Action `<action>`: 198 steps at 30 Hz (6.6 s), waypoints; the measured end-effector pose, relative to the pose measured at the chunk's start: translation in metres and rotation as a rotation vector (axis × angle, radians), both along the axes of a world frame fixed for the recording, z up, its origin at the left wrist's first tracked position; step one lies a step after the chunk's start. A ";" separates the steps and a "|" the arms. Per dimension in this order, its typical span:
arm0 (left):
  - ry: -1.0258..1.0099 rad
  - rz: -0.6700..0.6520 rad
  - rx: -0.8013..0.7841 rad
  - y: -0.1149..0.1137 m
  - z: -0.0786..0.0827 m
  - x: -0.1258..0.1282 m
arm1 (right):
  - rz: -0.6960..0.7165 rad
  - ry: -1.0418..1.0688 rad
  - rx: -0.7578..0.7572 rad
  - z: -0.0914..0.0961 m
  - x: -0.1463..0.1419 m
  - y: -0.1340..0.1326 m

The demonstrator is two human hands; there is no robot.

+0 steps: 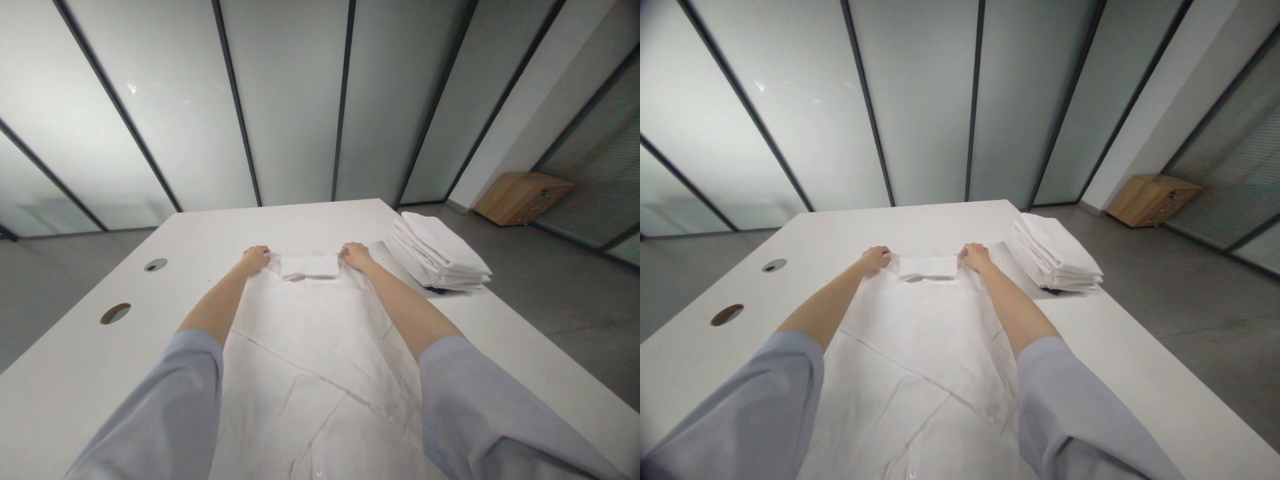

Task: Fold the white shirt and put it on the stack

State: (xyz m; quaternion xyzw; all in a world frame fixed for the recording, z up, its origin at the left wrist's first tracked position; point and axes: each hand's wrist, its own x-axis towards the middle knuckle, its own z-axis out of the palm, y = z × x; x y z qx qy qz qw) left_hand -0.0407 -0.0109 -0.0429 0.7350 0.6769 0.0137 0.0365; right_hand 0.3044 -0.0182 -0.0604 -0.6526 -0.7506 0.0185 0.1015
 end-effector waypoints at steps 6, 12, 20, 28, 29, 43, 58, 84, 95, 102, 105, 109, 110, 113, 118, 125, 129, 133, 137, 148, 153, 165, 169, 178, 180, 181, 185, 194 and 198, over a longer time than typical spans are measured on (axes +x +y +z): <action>0.051 -0.028 0.110 -0.013 -0.004 -0.008 | -0.003 -0.103 0.107 -0.007 0.012 -0.005; 0.095 -0.113 0.303 -0.024 -0.002 0.003 | 0.019 -0.033 0.195 -0.004 0.007 -0.008; -0.132 -0.214 0.223 -0.023 -0.002 0.076 | 0.236 0.091 0.132 0.008 -0.066 -0.011; -0.002 -0.027 0.002 -0.038 -0.035 0.063 | 0.112 -0.054 -0.140 -0.021 -0.051 -0.028; 0.001 -0.017 -0.002 -0.038 -0.036 0.058 | 0.095 -0.046 -0.150 -0.022 -0.046 -0.028; 0.041 -0.080 0.149 -0.083 -0.027 0.069 | 0.099 -0.059 -0.062 -0.012 -0.040 -0.054; 0.021 -0.005 0.007 -0.101 -0.036 0.073 | 0.113 -0.063 -0.215 -0.020 -0.052 -0.090; 0.046 0.035 -0.037 -0.114 -0.033 0.078 | 0.135 -0.085 -0.220 -0.015 -0.049 -0.091; 0.009 0.030 0.032 -0.069 -0.026 0.076 | 0.121 -0.045 -0.044 -0.013 -0.052 -0.050; 0.029 -0.071 0.154 -0.102 -0.023 0.072 | 0.180 -0.071 0.080 -0.005 -0.046 -0.079; 0.032 -0.070 0.078 -0.116 -0.026 0.062 | 0.171 -0.076 0.025 -0.006 -0.039 -0.101; 0.044 -0.038 -0.023 -0.126 -0.032 0.050 | 0.146 -0.085 -0.082 -0.015 -0.032 -0.121; 0.049 -0.036 -0.031 -0.127 -0.033 0.049 | 0.138 -0.086 -0.106 -0.018 -0.031 -0.123; 0.074 -0.036 -0.019 -0.125 -0.034 0.050 | 0.136 -0.086 -0.153 -0.022 -0.029 -0.118; 0.075 -0.021 0.006 -0.102 -0.029 0.053 | 0.143 -0.082 -0.137 -0.015 -0.030 -0.090; -0.043 0.024 0.248 -0.080 -0.021 0.055 | 0.124 -0.087 0.142 -0.005 -0.038 -0.069; -0.023 -0.041 0.205 -0.092 -0.016 0.061 | 0.199 -0.108 0.082 -0.001 -0.038 -0.074; -0.017 -0.058 0.152 -0.119 -0.015 0.065 | 0.237 -0.096 0.034 -0.002 -0.031 -0.088; -0.010 -0.011 0.059 -0.142 -0.020 0.064 | 0.236 -0.089 0.063 -0.013 -0.018 -0.104; 0.028 -0.078 0.057 -0.112 -0.030 0.056 | 0.186 -0.090 -0.054 -0.018 -0.012 -0.091; -0.093 -0.084 0.244 -0.116 -0.030 0.053 | 0.162 -0.033 0.085 -0.015 -0.013 -0.093; -0.161 -0.412 0.169 -0.132 -0.016 0.063 | 0.266 0.040 0.013 -0.001 -0.009 -0.105; -0.143 -0.434 0.168 -0.139 -0.018 0.072 | 0.251 0.001 -0.034 -0.001 -0.008 -0.106; -0.079 -0.354 0.187 -0.139 -0.024 0.073 | 0.261 -0.054 0.004 -0.008 -0.019 -0.111; -0.152 -0.428 0.229 -0.141 -0.019 0.075 | 0.319 -0.012 0.048 -0.006 -0.025 -0.113; -0.187 -0.472 0.231 -0.143 -0.017 0.077 | 0.360 0.016 0.058 -0.004 -0.027 -0.114; -0.241 -0.624 0.152 -0.152 -0.010 0.085 | 0.503 0.093 0.035 -0.003 -0.036 -0.118; -0.293 -0.704 0.124 -0.155 -0.011 0.090 | 0.539 0.196 0.088 -0.006 -0.038 -0.119; -0.261 -0.632 0.098 -0.152 -0.011 0.093 | 0.644 0.212 0.052 0.001 -0.039 -0.124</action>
